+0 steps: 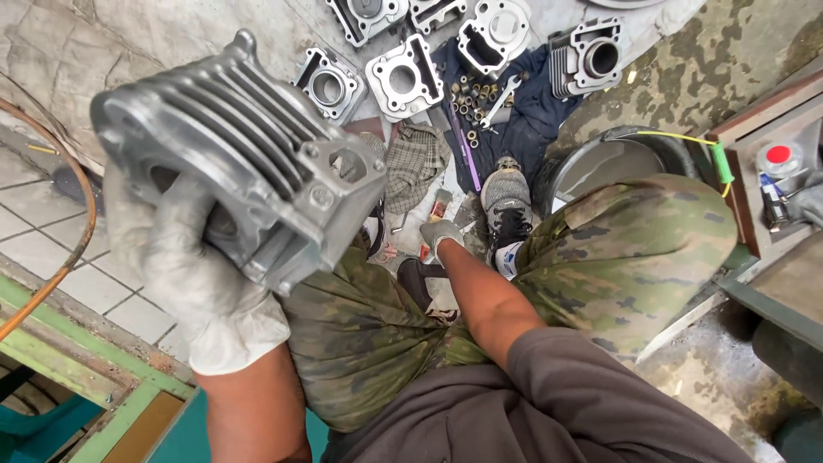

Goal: The person sits on the ground and sands the surface of a metal engine cylinder head using a sanding block. They hold the part with one hand and rub the sanding block over the flat surface with the other hand, rotating the part to work on different areas.

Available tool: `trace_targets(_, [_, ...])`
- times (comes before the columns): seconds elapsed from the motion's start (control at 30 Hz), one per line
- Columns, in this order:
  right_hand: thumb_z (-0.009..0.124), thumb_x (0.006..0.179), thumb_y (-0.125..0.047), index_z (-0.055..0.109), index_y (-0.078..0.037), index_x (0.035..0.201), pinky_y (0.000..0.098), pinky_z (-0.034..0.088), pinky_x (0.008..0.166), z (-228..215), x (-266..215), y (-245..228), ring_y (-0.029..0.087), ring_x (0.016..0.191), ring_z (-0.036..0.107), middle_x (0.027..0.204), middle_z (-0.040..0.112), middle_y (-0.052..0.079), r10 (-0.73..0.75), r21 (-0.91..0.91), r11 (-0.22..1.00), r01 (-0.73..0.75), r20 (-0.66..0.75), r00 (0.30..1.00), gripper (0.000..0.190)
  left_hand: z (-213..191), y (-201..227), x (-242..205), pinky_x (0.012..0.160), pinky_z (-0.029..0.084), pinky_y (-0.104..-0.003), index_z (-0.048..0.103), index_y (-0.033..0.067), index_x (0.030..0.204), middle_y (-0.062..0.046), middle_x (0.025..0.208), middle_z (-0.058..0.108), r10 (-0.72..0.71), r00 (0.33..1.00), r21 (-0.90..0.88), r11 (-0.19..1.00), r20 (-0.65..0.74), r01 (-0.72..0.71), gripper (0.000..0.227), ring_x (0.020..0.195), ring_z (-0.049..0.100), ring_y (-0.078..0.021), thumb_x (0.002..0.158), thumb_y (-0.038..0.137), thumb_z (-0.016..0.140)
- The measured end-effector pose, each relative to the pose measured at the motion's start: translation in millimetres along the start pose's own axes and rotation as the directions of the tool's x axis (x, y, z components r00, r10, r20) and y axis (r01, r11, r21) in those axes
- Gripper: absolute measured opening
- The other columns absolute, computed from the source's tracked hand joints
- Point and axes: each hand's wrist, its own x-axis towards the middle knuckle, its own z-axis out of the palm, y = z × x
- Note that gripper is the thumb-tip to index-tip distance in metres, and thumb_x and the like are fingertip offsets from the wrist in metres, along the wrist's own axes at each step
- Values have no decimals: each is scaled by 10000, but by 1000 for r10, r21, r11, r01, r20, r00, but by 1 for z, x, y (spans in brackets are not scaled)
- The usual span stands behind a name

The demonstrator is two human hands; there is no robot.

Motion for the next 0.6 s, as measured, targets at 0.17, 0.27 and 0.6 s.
trace_targets(0.17, [569,724,-364,616,-19,1374,379,494,1014,-12,57,-7,349,1272,609,1406,616,178,-50,41,998,51,-12,999,737,4,-3,1,937,618,-406,683,52,1197,-37,1077,701,12,992,-63,998,123,-4,325,1007,689,-222,877,90,722])
trace_targets(0.27, [613,732,-416,779,-82,967,324,499,900,-54,40,-25,286,1037,695,1125,736,120,-141,-10,990,141,-71,987,441,-1,-11,2,912,634,-443,647,70,1238,-80,1103,697,138,989,191,971,58,-146,426,1028,707,-269,820,109,714])
trace_targets(0.6, [712,871,-567,749,-120,1190,409,531,911,-139,-132,-32,282,1124,654,1077,745,145,-585,432,500,750,-470,661,550,-20,48,-70,852,521,-273,692,148,1131,-1,937,640,137,990,512,849,26,-131,383,887,580,-115,770,71,793])
